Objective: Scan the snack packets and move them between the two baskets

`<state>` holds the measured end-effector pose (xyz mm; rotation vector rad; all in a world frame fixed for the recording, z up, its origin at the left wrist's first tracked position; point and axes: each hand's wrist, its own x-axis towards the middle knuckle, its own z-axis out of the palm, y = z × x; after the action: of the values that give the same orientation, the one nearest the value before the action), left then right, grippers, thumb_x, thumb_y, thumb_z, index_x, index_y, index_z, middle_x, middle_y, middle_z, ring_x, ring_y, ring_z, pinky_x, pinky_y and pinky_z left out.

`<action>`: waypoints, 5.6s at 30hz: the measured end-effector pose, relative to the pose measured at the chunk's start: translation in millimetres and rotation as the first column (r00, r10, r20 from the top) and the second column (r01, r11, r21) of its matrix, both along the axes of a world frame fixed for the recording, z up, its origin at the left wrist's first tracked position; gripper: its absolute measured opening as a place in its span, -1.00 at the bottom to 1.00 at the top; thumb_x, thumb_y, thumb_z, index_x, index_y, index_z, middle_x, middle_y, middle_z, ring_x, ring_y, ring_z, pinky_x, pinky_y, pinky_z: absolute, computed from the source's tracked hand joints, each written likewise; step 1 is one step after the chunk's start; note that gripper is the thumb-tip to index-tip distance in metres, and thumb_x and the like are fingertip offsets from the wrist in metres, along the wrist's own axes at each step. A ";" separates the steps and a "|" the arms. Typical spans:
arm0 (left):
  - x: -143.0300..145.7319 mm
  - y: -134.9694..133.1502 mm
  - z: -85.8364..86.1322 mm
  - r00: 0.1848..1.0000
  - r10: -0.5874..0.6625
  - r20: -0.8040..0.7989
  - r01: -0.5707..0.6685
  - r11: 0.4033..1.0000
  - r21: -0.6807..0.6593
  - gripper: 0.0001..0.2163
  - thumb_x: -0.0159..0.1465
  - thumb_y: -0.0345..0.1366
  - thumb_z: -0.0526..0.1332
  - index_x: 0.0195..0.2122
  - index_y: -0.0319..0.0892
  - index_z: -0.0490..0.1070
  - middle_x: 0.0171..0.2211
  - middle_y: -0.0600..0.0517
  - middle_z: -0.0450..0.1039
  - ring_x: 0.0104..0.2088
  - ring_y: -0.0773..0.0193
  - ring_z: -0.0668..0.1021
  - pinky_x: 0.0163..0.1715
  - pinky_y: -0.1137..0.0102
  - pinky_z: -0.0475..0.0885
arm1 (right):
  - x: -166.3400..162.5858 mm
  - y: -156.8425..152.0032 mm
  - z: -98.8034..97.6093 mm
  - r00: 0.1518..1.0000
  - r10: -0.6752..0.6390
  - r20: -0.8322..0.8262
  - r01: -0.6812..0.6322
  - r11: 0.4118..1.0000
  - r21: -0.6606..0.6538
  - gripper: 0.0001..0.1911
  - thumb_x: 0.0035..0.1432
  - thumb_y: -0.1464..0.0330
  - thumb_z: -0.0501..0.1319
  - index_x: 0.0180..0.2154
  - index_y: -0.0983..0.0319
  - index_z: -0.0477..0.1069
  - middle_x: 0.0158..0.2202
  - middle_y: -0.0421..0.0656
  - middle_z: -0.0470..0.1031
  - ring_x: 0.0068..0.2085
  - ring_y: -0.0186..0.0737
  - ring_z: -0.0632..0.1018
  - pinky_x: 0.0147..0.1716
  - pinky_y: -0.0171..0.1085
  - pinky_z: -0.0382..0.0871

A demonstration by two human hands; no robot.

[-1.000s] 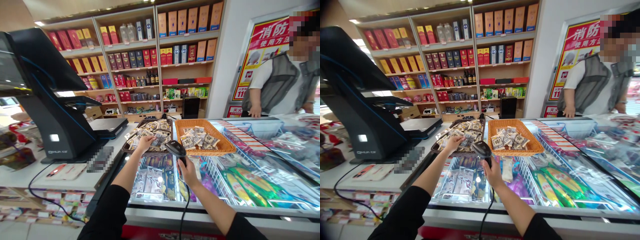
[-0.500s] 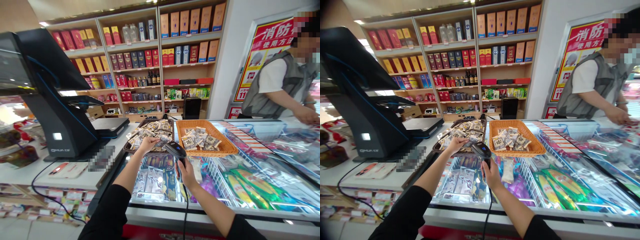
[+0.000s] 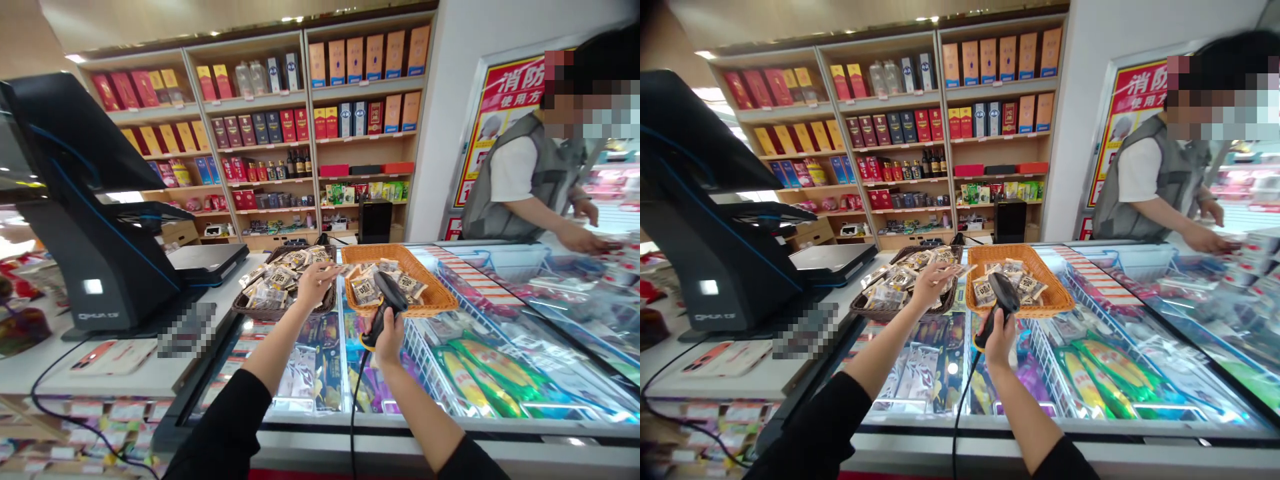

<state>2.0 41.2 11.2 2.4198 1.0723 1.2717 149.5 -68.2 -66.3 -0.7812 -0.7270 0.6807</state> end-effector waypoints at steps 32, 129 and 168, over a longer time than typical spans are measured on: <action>-80.6 12.2 11.2 0.902 0.412 -0.130 -0.424 0.903 -0.075 -0.74 0.08 -0.12 0.22 -0.32 -0.20 0.47 -0.38 0.00 0.46 -0.30 0.21 0.48 -0.27 0.38 0.34 | -25.0 15.7 -19.2 0.864 0.400 0.305 -0.364 0.916 -0.168 -0.66 0.17 0.06 0.09 -0.42 0.18 0.20 -0.62 -0.30 0.33 -0.73 -0.38 0.32 -0.78 -0.39 0.19; -60.8 15.6 -32.6 0.699 0.288 0.655 0.148 0.837 -0.526 -0.62 -0.20 -0.13 0.39 -0.37 -0.18 0.40 -0.47 0.07 0.49 -0.43 0.28 0.51 -0.33 0.38 0.37 | -8.8 -6.8 -3.0 0.614 0.300 0.730 -0.243 0.952 -0.187 -0.80 0.19 0.21 0.07 -0.33 0.21 0.28 -0.69 -0.31 0.28 -0.67 -0.31 0.34 -0.65 -0.36 0.17; 115.7 -24.4 -11.7 0.980 0.132 -0.147 -0.087 0.957 0.276 -0.84 0.20 -0.33 0.15 -0.30 -0.02 0.53 -0.33 -0.04 0.41 -0.23 0.19 0.42 -0.18 0.31 0.26 | 98.5 -6.0 -2.5 0.967 -0.055 -0.248 0.024 0.992 -0.124 -0.53 -0.09 -0.06 0.20 -0.44 0.18 0.15 -0.67 -0.37 0.30 -0.77 -0.42 0.29 -0.81 -0.40 0.17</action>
<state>117.6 16.7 -0.5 2.7425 1.1587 1.3512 247.9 -74.1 -68.8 -0.7994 -0.4418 0.7765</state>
